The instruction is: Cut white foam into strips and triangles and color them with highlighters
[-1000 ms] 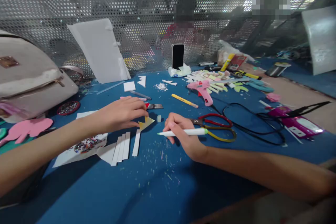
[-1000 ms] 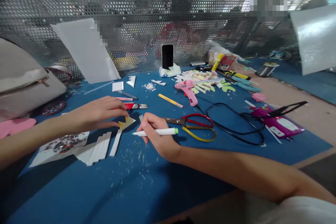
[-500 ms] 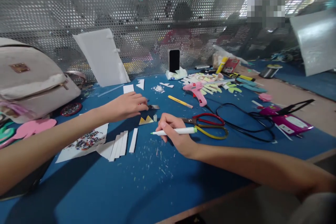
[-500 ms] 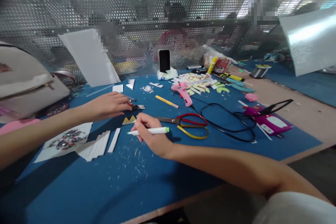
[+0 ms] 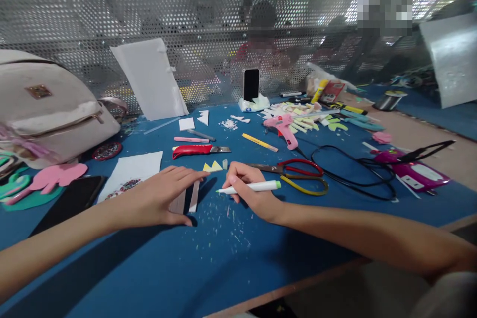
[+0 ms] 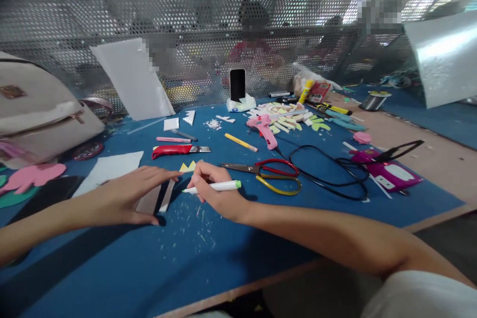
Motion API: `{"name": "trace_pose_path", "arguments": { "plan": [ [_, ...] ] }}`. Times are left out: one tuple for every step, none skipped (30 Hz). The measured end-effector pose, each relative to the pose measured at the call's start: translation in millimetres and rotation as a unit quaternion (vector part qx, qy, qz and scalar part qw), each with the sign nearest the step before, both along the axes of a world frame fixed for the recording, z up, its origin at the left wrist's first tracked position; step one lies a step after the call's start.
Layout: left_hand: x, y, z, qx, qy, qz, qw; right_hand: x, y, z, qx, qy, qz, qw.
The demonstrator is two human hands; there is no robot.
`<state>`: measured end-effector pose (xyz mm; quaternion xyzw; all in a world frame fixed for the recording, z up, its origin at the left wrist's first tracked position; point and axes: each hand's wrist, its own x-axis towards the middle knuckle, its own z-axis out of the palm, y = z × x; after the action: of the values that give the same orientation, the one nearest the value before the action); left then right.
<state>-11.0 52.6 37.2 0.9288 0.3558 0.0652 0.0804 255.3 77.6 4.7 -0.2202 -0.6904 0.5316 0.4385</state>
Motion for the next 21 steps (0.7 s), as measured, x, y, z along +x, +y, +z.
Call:
{"name": "trace_pose_path", "arguments": {
  "plan": [
    [-2.4,-0.9,-2.4,-0.005,-0.008,0.006,1.000,0.0,-0.1,0.0,0.001,-0.003,0.002,1.000],
    [-4.1,-1.3,-4.2,-0.009,-0.014,0.012,1.000,0.1,-0.1,-0.1,0.002,-0.006,0.004,1.000],
    [-5.1,-1.5,-5.5,-0.011,-0.019,0.017,1.000,0.3,0.0,-0.4,0.003,-0.008,0.006,1.000],
    [-5.4,-1.7,-6.4,-0.013,-0.021,0.023,0.999,0.6,0.2,-0.9,0.004,-0.010,0.007,1.000],
    [-5.2,-2.0,-7.1,-0.014,-0.021,0.028,0.999,0.8,0.4,-1.5,0.004,-0.011,0.009,1.000],
    [-4.5,-2.5,-7.5,-0.013,-0.021,0.033,0.999,1.0,0.7,-2.1,0.004,-0.012,0.010,1.000],
    [-3.6,-3.1,-7.8,-0.012,-0.020,0.037,0.999,1.1,1.0,-2.7,0.004,-0.012,0.011,1.000],
    [-2.5,-3.8,-8.0,-0.011,-0.018,0.041,0.999,1.2,1.3,-3.1,0.004,-0.013,0.012,1.000],
    [-1.5,-4.6,-8.1,-0.009,-0.017,0.045,0.999,1.3,1.5,-3.3,0.004,-0.013,0.012,1.000],
    [-0.4,-5.4,-8.0,-0.007,-0.016,0.048,0.999,1.4,1.7,-3.2,0.004,-0.014,0.013,1.000],
    [0.9,-6.3,-7.9,-0.003,-0.016,0.051,0.999,1.5,1.8,-2.9,0.003,-0.015,0.013,1.000],
    [2.5,-7.3,-7.6,0.003,-0.017,0.052,0.998,1.6,1.8,-2.4,0.002,-0.016,0.013,1.000],
    [4.7,-8.7,-7.2,0.009,-0.018,0.052,0.998,1.7,1.8,-1.9,0.001,-0.017,0.014,1.000],
    [7.4,-10.6,-6.7,0.016,-0.020,0.052,0.998,1.8,1.7,-1.5,-0.001,-0.018,0.014,1.000],
    [10.8,-13.0,-6.3,0.024,-0.019,0.051,0.998,1.9,1.6,-1.2,-0.002,-0.019,0.013,1.000],
    [14.7,-16.1,-6.0,0.032,-0.017,0.049,0.998,2.1,1.5,-1.3,-0.004,-0.018,0.014,1.000],
    [19.0,-19.7,-5.9,0.041,-0.014,0.047,0.998,2.1,1.4,-1.7,-0.007,-0.014,0.017,1.000],
    [23.4,-23.9,-6.3,0.050,-0.010,0.045,0.998,2.2,1.3,-2.4,-0.012,-0.008,0.023,1.000],
    [27.5,-28.4,-7.2,0.061,-0.006,0.043,0.997,2.1,1.2,-3.3,-0.018,-0.001,0.030,0.999],
    [31.2,-33.0,-8.7,0.073,-0.003,0.042,0.996,1.9,1.1,-4.3,-0.024,0.006,0.037,0.999],
    [34.1,-37.4,-10.6,0.086,0.000,0.042,0.995,1.6,1.1,-5.1,-0.030,0.012,0.042,0.999]
  ]
}}
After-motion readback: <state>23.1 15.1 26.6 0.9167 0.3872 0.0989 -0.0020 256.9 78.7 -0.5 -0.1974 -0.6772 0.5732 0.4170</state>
